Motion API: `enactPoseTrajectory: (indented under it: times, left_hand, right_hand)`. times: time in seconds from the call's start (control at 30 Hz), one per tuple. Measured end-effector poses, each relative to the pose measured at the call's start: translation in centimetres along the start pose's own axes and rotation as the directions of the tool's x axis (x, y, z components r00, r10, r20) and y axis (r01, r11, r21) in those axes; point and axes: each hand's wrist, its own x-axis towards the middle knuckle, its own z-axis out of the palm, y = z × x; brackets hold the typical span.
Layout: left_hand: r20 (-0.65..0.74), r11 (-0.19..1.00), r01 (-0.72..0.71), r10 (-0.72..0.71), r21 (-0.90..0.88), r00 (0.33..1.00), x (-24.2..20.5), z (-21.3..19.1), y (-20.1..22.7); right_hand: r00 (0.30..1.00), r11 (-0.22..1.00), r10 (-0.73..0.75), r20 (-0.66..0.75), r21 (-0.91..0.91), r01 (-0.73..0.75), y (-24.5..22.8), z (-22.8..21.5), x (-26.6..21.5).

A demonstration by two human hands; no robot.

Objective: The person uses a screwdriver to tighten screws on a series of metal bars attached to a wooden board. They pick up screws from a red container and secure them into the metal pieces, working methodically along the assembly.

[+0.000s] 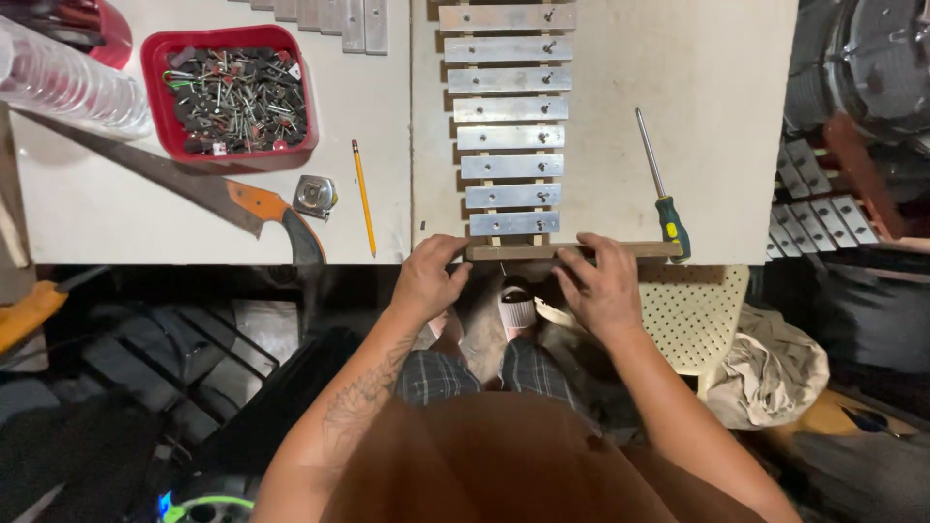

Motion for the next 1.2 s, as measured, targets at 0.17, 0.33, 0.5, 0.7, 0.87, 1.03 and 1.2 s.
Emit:
enactPoseTrajectory:
  times: [0.17,0.33,0.5,0.7,0.87,1.03,1.2]
  left_hand:
    - [0.01,0.995,0.1,-0.1,0.022,0.995,-0.1,1.1,-0.3]
    - [-0.002,0.99,0.14,-0.14,0.032,0.99,-0.2,0.7,0.7]
    - [0.006,0.986,0.158,-0.159,0.044,0.987,-0.3,1.0,0.2]
    - [0.038,0.986,0.139,-0.143,0.096,0.989,-0.5,1.6,-0.9]
    - [0.024,0.987,0.136,-0.139,0.088,0.99,-0.6,1.7,-1.2]
    - [0.016,0.988,0.126,-0.127,0.089,0.992,-0.6,1.7,-1.2]
    - [-0.002,0.989,0.118,-0.119,0.084,0.993,-0.6,1.6,-0.8]
  right_hand:
    - [1.0,0.995,-0.019,-0.016,0.096,0.02,1.4,0.5,0.1]
    - [1.0,0.996,-0.023,0.012,0.09,0.021,2.1,0.8,-0.2]
    - [1.0,0.996,-0.014,0.021,0.084,0.013,2.7,1.3,-0.7]
    - [1.0,0.996,-0.014,0.027,0.09,0.011,2.6,1.4,-0.7]
    - [0.999,0.995,-0.024,0.024,0.093,0.021,2.8,1.6,-0.7]
    - [0.999,0.996,-0.021,0.027,0.085,0.018,2.6,1.4,-0.5]
    - [0.999,0.997,-0.025,0.025,0.074,0.023,2.5,1.2,-0.4]
